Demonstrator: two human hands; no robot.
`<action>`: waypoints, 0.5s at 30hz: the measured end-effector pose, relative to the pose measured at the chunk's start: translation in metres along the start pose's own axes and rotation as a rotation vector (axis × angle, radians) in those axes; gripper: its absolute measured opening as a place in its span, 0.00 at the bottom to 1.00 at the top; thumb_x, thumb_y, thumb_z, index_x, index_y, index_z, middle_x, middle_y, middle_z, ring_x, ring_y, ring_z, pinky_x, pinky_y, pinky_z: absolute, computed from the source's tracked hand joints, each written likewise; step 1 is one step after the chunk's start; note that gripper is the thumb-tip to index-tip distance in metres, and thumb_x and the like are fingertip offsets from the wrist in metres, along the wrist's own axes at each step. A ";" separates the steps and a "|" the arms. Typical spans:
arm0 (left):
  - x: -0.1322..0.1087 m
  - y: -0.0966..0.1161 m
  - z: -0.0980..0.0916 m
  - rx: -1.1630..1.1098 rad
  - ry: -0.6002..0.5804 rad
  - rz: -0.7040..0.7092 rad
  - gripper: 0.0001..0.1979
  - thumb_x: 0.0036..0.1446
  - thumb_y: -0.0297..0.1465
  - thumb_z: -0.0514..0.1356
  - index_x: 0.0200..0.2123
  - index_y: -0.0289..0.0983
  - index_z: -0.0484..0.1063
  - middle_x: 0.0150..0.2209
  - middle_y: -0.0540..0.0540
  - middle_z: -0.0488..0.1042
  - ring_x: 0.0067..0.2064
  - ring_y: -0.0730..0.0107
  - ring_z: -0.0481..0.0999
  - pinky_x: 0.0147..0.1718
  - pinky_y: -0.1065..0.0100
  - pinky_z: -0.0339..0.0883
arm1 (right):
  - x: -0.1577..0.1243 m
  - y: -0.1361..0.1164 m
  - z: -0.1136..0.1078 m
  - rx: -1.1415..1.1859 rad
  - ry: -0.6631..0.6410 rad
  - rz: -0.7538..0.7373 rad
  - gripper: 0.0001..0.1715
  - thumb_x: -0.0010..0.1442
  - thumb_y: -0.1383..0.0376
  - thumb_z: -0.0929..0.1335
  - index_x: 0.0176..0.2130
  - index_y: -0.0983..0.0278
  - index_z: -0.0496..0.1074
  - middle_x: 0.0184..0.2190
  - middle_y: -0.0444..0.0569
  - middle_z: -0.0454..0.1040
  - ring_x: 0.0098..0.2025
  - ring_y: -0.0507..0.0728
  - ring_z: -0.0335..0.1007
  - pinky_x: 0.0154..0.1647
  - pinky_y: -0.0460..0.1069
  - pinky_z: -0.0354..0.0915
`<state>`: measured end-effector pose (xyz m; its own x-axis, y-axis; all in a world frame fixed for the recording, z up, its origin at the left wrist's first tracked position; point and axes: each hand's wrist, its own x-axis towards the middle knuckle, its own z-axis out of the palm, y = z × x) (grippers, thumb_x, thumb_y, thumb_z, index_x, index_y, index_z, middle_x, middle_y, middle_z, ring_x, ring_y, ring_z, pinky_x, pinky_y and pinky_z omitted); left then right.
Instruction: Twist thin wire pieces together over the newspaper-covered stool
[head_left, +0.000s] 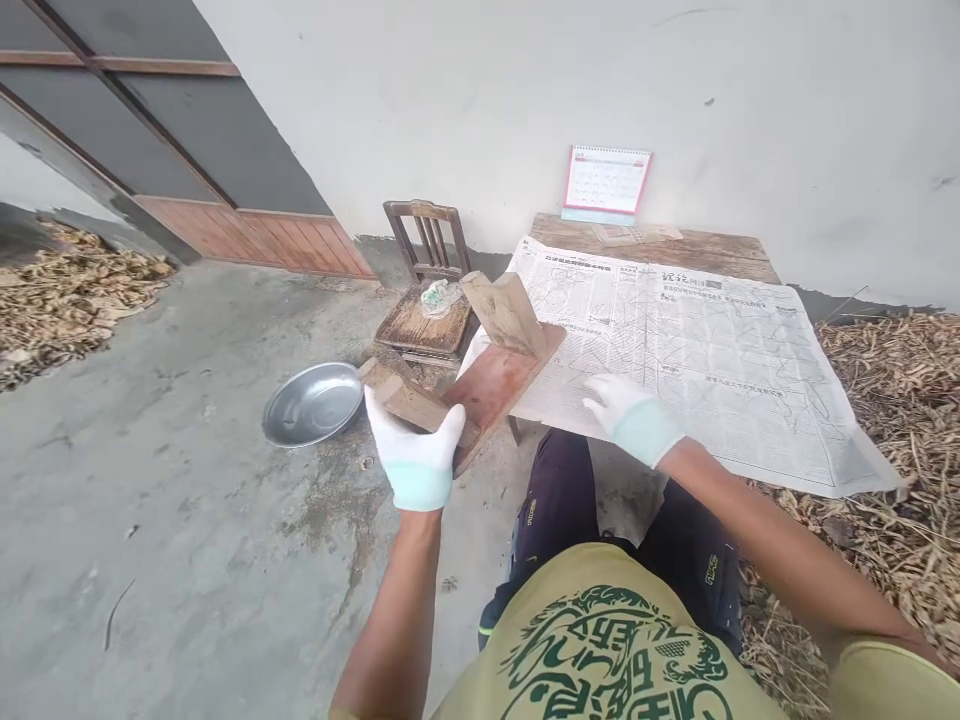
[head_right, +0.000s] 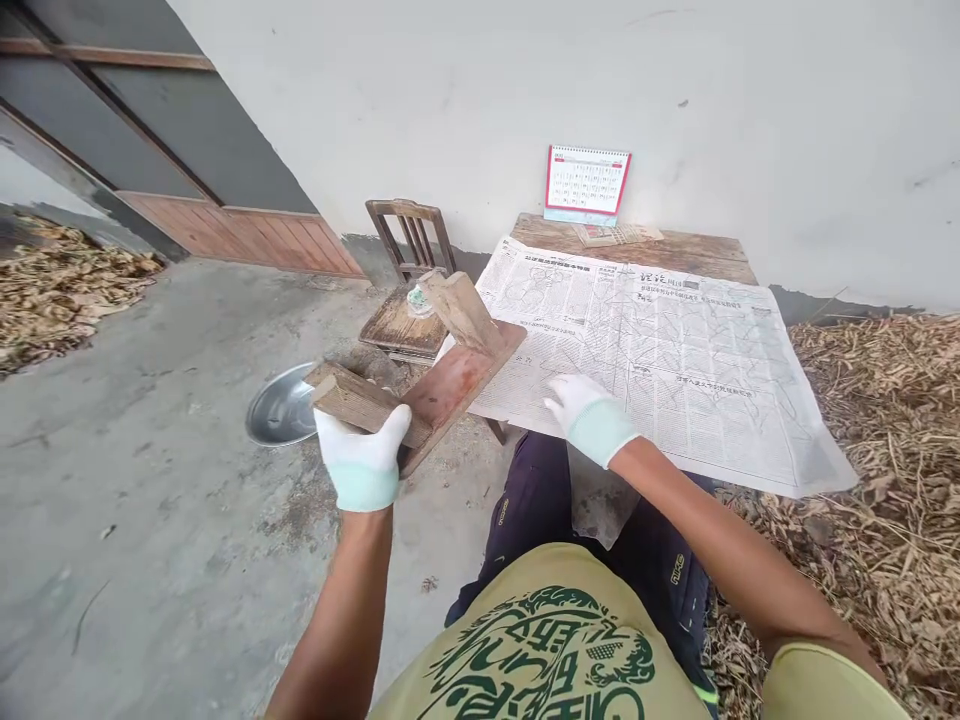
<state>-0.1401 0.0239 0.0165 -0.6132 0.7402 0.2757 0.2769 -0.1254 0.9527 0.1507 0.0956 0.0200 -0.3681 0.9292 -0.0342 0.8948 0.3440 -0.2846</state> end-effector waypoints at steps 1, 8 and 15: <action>-0.001 0.003 0.006 0.020 0.048 0.051 0.54 0.42 0.38 0.72 0.70 0.35 0.53 0.67 0.35 0.63 0.71 0.48 0.59 0.71 0.53 0.49 | 0.005 -0.001 0.001 0.014 -0.004 0.020 0.22 0.73 0.59 0.61 0.58 0.65 0.74 0.58 0.59 0.75 0.60 0.66 0.70 0.62 0.59 0.64; -0.005 -0.001 0.041 0.220 0.345 0.139 0.62 0.42 0.37 0.72 0.73 0.32 0.39 0.73 0.31 0.47 0.76 0.48 0.44 0.74 0.54 0.37 | 0.070 -0.012 -0.013 0.035 -0.021 0.172 0.21 0.73 0.57 0.61 0.52 0.69 0.74 0.48 0.62 0.78 0.49 0.64 0.74 0.48 0.54 0.65; -0.005 -0.017 0.065 0.388 0.438 0.035 0.66 0.41 0.41 0.73 0.73 0.30 0.35 0.72 0.24 0.48 0.74 0.38 0.47 0.72 0.45 0.41 | 0.119 -0.050 0.002 0.050 -0.092 0.126 0.28 0.71 0.50 0.64 0.50 0.73 0.74 0.45 0.65 0.79 0.47 0.64 0.74 0.48 0.53 0.63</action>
<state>-0.0938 0.0652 -0.0095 -0.8247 0.3873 0.4121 0.5024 0.1669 0.8484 0.0620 0.1890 0.0282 -0.2771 0.9475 -0.1594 0.9225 0.2160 -0.3200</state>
